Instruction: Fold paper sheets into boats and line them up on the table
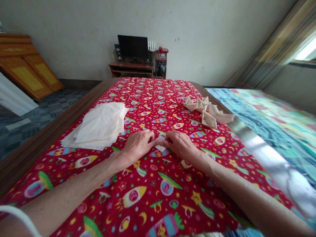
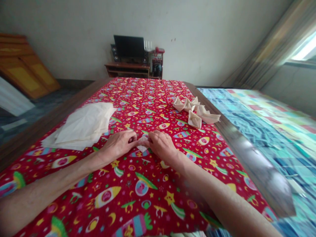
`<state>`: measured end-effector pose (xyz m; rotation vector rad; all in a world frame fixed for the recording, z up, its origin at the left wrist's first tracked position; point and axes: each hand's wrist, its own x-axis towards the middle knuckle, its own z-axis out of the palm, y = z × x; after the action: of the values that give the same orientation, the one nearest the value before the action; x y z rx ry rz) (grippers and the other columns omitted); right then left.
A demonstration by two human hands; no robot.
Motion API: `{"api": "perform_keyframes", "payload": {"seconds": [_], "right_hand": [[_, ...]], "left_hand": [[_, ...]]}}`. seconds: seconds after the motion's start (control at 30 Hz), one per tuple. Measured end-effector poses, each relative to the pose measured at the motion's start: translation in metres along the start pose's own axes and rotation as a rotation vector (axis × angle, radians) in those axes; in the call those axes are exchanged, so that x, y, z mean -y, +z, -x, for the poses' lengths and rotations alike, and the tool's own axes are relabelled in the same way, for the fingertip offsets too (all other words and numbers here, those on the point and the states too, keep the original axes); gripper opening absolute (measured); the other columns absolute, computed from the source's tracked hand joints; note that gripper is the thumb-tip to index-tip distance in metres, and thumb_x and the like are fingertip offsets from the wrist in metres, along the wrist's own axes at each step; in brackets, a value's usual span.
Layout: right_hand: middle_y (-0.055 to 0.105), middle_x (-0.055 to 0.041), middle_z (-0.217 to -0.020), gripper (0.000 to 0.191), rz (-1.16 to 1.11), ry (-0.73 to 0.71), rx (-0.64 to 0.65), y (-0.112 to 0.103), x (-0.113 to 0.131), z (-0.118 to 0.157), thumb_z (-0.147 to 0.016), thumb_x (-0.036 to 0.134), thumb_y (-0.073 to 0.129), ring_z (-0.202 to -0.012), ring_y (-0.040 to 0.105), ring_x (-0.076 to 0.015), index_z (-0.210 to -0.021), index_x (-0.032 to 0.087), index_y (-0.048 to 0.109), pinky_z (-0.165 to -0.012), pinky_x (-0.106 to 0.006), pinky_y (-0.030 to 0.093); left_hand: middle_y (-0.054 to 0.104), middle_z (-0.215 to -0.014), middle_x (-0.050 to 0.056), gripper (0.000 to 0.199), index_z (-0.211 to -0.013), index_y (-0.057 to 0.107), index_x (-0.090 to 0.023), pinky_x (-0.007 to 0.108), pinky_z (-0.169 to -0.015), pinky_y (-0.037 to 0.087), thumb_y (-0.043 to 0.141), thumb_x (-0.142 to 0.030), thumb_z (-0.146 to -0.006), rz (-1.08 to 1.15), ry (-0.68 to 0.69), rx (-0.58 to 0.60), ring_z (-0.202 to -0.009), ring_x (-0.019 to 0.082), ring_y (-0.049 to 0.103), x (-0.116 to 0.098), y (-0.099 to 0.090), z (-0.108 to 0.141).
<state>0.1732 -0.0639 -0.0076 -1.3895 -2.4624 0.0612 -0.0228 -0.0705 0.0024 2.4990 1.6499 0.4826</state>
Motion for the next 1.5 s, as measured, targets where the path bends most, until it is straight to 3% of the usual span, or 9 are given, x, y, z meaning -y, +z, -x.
{"api": "perform_keyframes", "payload": {"seconds": [0.3,0.67,0.9,1.2,1.37,1.5], "right_hand": [[0.058,0.0025,-0.066,0.019,-0.199,0.061,0.13,-0.008,-0.01,-0.007,-0.084,0.037,0.06,-0.058,0.046,-0.0092,-0.077,0.02,0.057,-0.053,-0.021,0.026],[0.059,0.0022,-0.063,0.014,-0.214,0.145,0.148,-0.015,-0.012,-0.006,-0.081,0.033,0.063,-0.055,0.049,-0.0097,-0.078,0.019,0.063,-0.051,-0.021,0.027],[0.064,0.0003,-0.075,0.009,-0.296,0.071,-0.011,-0.01,-0.009,0.007,-0.082,0.028,0.062,-0.064,0.054,-0.0113,-0.082,0.019,0.063,-0.057,-0.021,0.034],[0.06,-0.0003,-0.073,0.013,-0.412,-0.084,-0.052,-0.005,-0.005,0.014,-0.084,0.029,0.06,-0.061,0.051,-0.011,-0.078,0.018,0.062,-0.056,-0.021,0.036],[0.064,-0.0015,-0.083,0.021,-0.58,-0.012,-0.198,-0.012,-0.004,0.011,-0.084,0.036,0.061,-0.074,0.057,-0.0131,-0.096,0.019,0.062,-0.067,-0.022,0.041],[0.065,-0.0002,-0.078,0.017,-0.601,-0.024,-0.118,-0.018,0.003,0.008,-0.083,0.035,0.061,-0.068,0.057,-0.0118,-0.087,0.019,0.068,-0.063,-0.021,0.041]], "left_hand": [[0.061,-0.077,-0.002,0.023,-0.076,0.057,-0.021,0.024,-0.055,0.031,0.06,-0.043,-0.083,0.002,0.021,-0.022,-0.064,0.013,0.054,0.017,0.002,0.003],[0.062,-0.073,-0.003,0.015,-0.076,0.06,-0.022,0.022,-0.054,0.034,0.066,-0.036,-0.077,0.184,-0.053,0.011,-0.064,0.013,0.057,0.022,0.001,0.0],[0.064,-0.08,0.003,0.027,-0.078,0.062,-0.019,0.024,-0.063,0.038,0.043,-0.031,-0.091,0.173,0.072,-0.015,-0.072,0.014,0.059,0.015,0.001,-0.006],[0.065,-0.071,0.0,0.018,-0.074,0.065,-0.018,0.022,-0.058,0.038,0.058,-0.031,-0.084,0.29,0.084,0.03,-0.066,0.013,0.059,0.008,0.0,-0.011],[0.067,-0.075,-0.001,0.008,-0.077,0.066,-0.018,0.021,-0.064,0.042,0.063,-0.024,-0.081,0.434,0.101,-0.033,-0.069,0.012,0.06,0.001,-0.004,-0.01],[0.067,-0.079,0.0,0.007,-0.078,0.066,-0.018,0.022,-0.068,0.045,0.063,-0.024,-0.081,0.465,0.161,-0.13,-0.072,0.013,0.06,-0.01,-0.009,-0.007]]}}
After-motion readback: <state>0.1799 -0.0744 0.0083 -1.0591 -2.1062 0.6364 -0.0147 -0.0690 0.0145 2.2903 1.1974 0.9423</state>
